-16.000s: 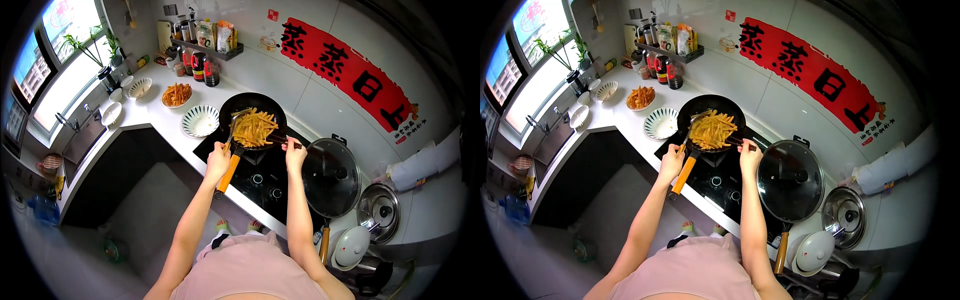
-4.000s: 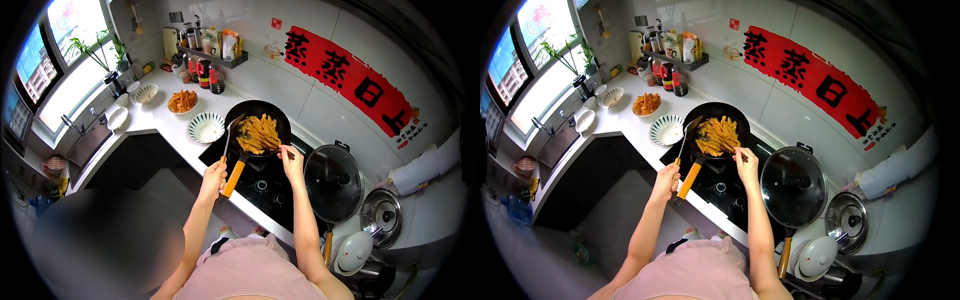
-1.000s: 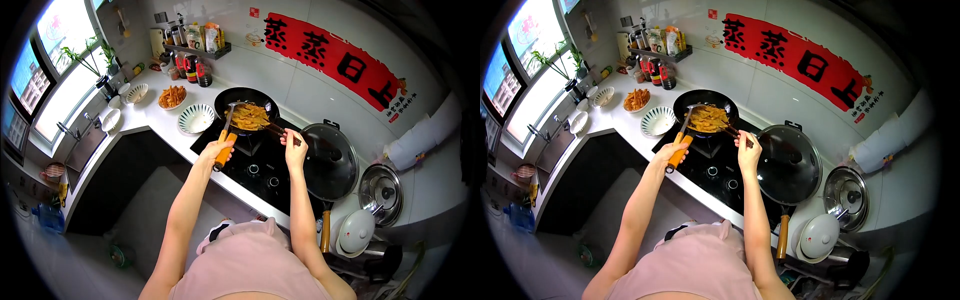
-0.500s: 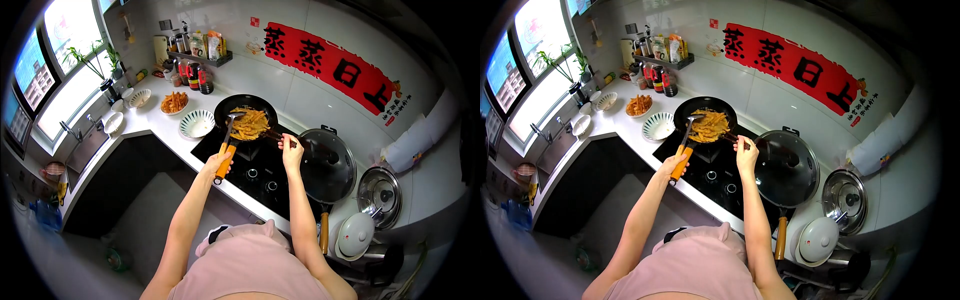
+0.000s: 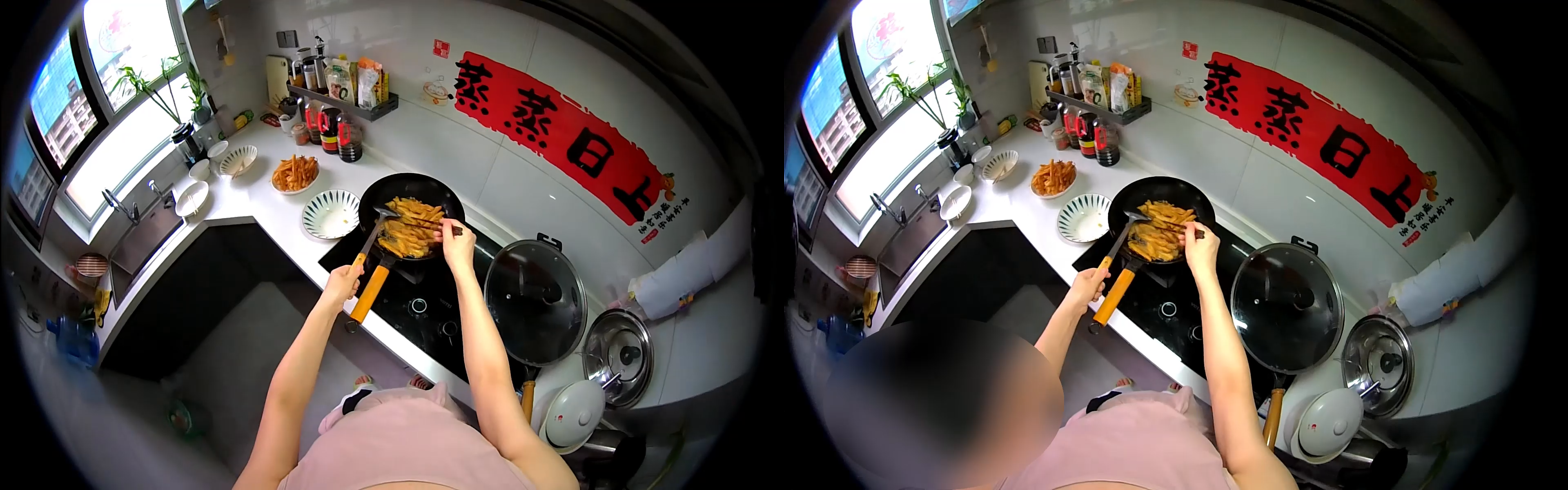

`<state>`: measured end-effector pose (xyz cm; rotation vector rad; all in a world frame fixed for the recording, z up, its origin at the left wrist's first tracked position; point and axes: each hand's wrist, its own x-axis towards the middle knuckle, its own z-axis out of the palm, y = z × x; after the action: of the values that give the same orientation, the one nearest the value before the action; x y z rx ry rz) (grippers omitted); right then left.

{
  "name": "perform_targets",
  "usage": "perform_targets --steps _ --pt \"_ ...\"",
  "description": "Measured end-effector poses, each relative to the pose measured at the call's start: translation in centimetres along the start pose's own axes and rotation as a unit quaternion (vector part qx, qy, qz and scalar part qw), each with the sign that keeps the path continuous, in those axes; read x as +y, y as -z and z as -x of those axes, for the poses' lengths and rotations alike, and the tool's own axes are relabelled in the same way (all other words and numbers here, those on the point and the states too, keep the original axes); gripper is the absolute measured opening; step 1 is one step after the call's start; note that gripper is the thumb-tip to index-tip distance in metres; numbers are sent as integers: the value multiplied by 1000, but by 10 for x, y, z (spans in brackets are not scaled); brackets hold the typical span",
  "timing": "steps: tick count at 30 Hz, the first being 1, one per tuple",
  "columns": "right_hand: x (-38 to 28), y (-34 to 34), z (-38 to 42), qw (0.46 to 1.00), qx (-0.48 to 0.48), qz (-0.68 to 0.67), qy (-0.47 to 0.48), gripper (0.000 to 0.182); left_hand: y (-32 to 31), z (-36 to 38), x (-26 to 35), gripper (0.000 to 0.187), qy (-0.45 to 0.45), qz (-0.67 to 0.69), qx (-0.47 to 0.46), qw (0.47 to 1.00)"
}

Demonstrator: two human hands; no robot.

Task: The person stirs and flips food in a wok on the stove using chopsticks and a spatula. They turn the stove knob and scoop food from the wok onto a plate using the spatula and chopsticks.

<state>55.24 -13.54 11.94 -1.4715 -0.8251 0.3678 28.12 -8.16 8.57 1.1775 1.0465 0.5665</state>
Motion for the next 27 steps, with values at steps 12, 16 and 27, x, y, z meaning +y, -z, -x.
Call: perform_targets --steps 12,16,27 --pt "-23 66 5 992 32 119 32 25 -4 21 32 21 -20 161 -66 984" --pt "11 45 -10 991 55 116 32 25 -1 20 36 23 26 193 -93 976" --pt "17 8 -46 998 -43 -32 -12 28 7 13 37 25 23 124 -34 991"
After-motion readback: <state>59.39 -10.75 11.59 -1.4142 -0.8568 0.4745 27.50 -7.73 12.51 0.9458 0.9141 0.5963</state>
